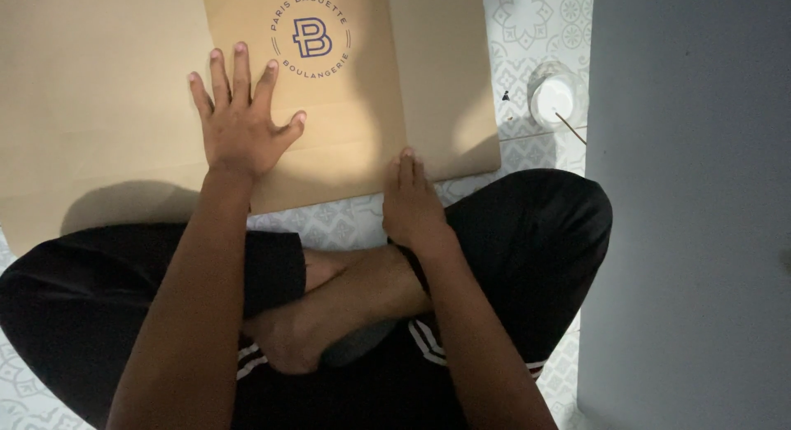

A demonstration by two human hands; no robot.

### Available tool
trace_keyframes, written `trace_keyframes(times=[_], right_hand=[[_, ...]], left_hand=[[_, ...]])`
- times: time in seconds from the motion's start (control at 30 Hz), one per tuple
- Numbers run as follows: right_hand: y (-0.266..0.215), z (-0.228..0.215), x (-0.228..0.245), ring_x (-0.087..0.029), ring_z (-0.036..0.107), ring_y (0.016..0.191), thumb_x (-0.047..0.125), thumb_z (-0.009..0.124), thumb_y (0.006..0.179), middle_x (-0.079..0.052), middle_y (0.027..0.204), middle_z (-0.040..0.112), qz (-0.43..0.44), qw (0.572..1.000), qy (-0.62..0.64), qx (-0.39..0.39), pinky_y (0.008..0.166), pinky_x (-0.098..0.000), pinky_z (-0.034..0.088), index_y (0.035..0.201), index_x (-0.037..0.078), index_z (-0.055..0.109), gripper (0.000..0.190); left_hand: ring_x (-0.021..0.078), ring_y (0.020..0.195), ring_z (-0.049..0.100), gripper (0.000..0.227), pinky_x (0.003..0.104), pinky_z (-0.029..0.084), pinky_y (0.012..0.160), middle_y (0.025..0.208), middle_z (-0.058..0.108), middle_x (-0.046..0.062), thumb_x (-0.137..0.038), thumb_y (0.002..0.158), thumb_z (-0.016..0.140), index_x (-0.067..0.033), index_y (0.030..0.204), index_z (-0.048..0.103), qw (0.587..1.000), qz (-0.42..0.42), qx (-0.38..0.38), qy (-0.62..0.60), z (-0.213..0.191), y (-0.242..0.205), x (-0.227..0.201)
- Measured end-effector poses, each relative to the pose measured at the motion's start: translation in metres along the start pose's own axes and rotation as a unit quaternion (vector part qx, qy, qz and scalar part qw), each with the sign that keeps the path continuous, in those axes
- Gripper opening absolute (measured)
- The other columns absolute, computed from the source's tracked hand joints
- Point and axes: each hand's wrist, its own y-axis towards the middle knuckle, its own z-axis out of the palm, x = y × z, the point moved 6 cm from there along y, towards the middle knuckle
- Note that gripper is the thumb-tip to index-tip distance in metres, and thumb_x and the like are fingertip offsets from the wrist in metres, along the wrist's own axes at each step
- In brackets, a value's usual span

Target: The person applies glue with a small stick to the edge of a paper envelope, then folds and presses the flap down to seal it.

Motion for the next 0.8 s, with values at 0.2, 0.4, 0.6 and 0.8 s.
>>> trace_keyframes(times=[0.2,0.4,0.6,0.8], right_hand=[[-0.025,-0.018,0.014,-0.047,0.001,0.155,0.016,0.046,0.097,-0.038,0.165,-0.006,0.002,0.996,-0.003,0.091,0.124,-0.0521,0.015,0.157,-0.014,-0.003,0.083],[-0.039,-0.022,0.021,-0.048,0.003,0.155,0.019,0.046,0.103,-0.038,0.166,-0.009,0.024,0.978,-0.073,0.193,0.125,-0.0513,0.013,0.157,-0.015,-0.008,0.084],[-0.038,-0.013,0.021,-0.051,0.020,0.150,0.027,0.044,0.103,-0.043,0.163,0.006,0.016,0.983,-0.089,0.159,0.119,-0.0551,0.024,0.157,-0.017,0.003,0.080],[-0.027,-0.003,0.016,-0.045,0.058,0.126,0.029,0.060,0.092,-0.033,0.132,0.057,0.033,0.994,0.020,0.106,0.106,-0.0546,0.044,0.148,-0.011,0.039,0.073]], left_hand=[[0.0521,0.148,0.029,0.078,0.077,0.029,0.109,0.165,0.036,0.027,-0.056,0.094,0.078,-0.0077,0.155,0.065,0.989,0.057,-0.112,0.082,0.000,-0.005,-0.001],[0.0535,0.149,0.024,0.080,0.078,0.022,0.112,0.167,0.031,0.028,-0.056,0.096,0.073,-0.0059,0.157,0.063,0.994,0.043,-0.082,0.066,0.001,-0.003,-0.002],[0.0521,0.151,0.020,0.080,0.078,0.018,0.114,0.169,0.025,0.024,-0.056,0.097,0.068,-0.0080,0.160,0.057,0.997,0.019,-0.048,0.052,0.005,-0.002,0.001],[0.0380,0.161,-0.005,0.083,0.066,-0.006,0.124,0.177,0.003,0.011,-0.073,0.099,0.036,-0.0255,0.166,0.030,0.982,-0.112,0.149,0.038,0.007,0.004,0.001]])
